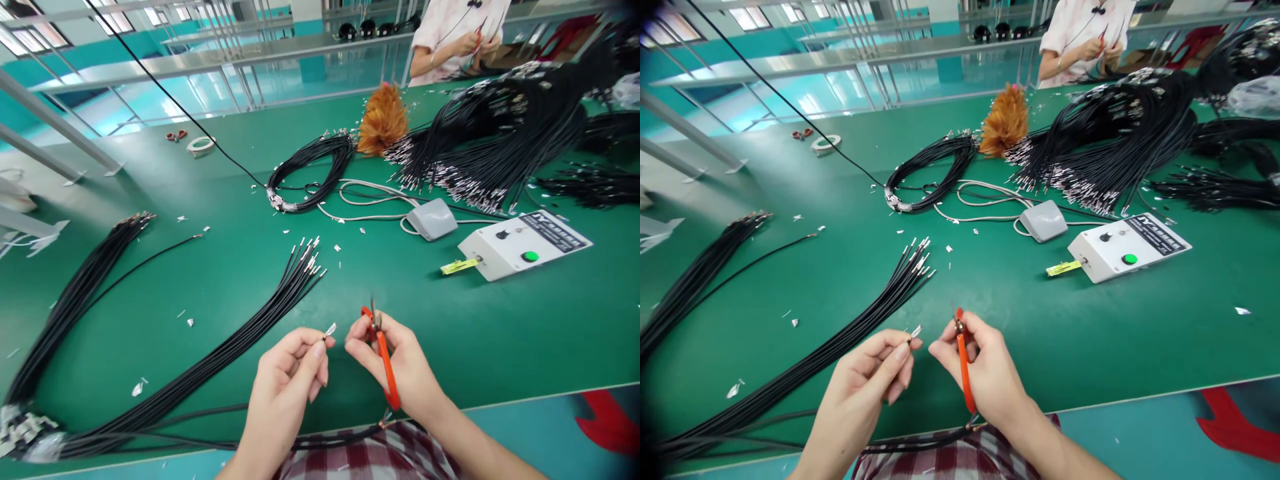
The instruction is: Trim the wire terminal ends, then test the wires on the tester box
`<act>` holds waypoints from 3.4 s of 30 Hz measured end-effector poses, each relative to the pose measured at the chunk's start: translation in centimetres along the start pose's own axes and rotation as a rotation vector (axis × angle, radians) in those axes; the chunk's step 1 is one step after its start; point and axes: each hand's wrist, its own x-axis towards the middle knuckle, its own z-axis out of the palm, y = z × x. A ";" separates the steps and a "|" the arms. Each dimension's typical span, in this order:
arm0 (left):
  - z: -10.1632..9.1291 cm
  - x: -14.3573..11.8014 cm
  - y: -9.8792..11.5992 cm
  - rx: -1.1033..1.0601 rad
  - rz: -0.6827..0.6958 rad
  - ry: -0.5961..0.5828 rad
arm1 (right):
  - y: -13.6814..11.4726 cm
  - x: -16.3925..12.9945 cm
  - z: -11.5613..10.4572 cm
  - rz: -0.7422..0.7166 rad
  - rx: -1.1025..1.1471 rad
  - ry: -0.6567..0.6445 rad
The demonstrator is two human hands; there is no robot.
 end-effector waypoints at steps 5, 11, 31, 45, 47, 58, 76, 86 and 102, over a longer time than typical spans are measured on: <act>0.0 -0.1 0.2 -0.039 0.008 0.011 | -0.2 -0.5 -1.7 -0.065 -0.604 -0.053; 0.3 -0.1 0.6 -0.022 -0.047 -0.007 | -1.8 0.0 -1.0 -0.023 -0.662 -0.170; 0.0 0.1 0.7 -0.010 -0.118 -0.109 | -2.2 2.4 -3.1 0.340 -0.191 -0.702; -0.1 0.2 0.5 -0.090 -0.114 -0.101 | -0.3 1.8 -2.8 0.294 -0.326 -0.550; -0.4 0.1 0.7 -0.127 -0.094 -0.082 | 0.1 1.6 -2.8 0.302 -0.340 -0.508; 0.2 0.0 0.3 -0.039 -0.067 -0.076 | -1.9 1.1 -0.7 0.094 0.294 -0.159; -2.2 1.2 -0.4 -0.343 -0.498 -0.589 | -1.6 3.2 0.5 0.113 0.422 -0.054; -0.4 1.1 -0.8 -0.161 -0.206 -0.171 | -0.6 4.2 -1.8 0.200 0.420 0.095; 1.2 0.2 -1.1 0.433 0.249 0.121 | -0.8 1.4 -0.1 0.173 0.477 -0.045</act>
